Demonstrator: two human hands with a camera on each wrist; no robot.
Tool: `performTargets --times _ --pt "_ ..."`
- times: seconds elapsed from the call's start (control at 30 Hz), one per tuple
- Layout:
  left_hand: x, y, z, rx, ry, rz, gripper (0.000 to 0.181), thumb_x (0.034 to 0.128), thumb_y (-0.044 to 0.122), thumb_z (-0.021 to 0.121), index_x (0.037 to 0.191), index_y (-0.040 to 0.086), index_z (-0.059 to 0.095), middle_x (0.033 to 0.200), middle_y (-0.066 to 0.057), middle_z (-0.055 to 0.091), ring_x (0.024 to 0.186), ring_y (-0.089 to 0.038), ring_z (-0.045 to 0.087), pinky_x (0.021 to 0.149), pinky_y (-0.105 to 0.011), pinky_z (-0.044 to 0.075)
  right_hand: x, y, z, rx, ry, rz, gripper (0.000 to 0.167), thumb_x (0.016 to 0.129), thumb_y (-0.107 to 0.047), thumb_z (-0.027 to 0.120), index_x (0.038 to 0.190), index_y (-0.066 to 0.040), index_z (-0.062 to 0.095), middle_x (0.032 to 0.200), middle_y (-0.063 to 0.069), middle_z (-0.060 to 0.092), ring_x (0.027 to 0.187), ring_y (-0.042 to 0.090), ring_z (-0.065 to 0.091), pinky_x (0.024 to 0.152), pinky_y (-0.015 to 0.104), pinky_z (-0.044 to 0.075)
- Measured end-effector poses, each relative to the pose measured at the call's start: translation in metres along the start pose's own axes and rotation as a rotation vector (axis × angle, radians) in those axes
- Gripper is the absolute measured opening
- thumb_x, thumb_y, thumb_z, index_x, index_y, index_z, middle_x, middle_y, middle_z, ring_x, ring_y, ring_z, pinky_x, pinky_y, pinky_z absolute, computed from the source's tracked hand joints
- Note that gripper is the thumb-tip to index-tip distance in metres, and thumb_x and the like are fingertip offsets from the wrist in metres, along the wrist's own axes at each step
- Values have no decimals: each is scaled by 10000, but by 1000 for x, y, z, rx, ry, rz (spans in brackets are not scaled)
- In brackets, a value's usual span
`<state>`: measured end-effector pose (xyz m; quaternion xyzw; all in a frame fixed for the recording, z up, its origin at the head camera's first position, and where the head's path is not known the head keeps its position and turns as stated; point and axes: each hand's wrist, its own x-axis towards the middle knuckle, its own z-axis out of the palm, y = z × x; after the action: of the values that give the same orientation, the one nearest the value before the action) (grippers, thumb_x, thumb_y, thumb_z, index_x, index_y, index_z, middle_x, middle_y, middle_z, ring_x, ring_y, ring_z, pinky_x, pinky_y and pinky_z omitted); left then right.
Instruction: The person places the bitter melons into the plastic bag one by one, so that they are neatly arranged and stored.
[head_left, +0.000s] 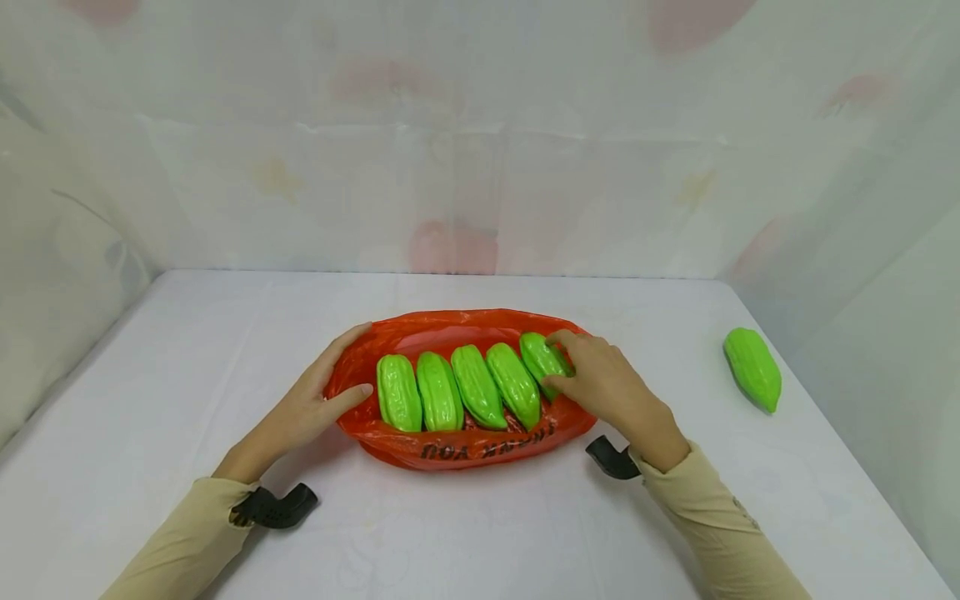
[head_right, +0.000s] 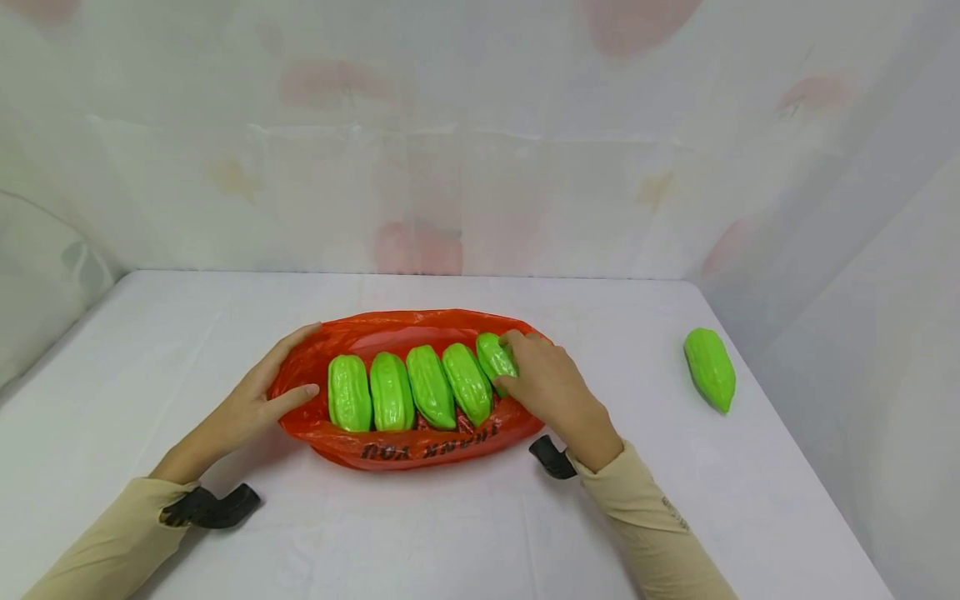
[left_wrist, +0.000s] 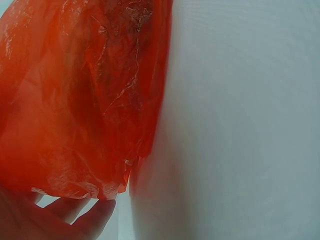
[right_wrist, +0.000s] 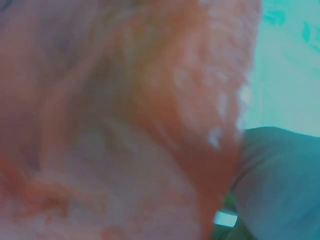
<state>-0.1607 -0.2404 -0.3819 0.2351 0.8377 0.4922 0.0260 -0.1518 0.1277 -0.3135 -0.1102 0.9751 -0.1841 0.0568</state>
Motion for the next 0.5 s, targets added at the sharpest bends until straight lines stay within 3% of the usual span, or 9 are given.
performTargets --times 0.17,0.5 --pt "0 0 0 9 -3 -8 707 979 134 589 1572 279 235 1607 -80 305 1437 -362 340 1105 -664 334 -2 3 -8 48 -6 -36 510 896 -197 732 1343 -29 552 1283 148 649 1186 362 598 994 519 486" --pt "0 2 -1 15 -18 -18 669 982 125 587 1562 244 275 1627 -89 274 1467 -385 298 1115 -663 322 -6 11 -25 158 1 -104 474 884 -170 740 1308 -32 579 1254 132 663 1088 305 657 912 467 553"
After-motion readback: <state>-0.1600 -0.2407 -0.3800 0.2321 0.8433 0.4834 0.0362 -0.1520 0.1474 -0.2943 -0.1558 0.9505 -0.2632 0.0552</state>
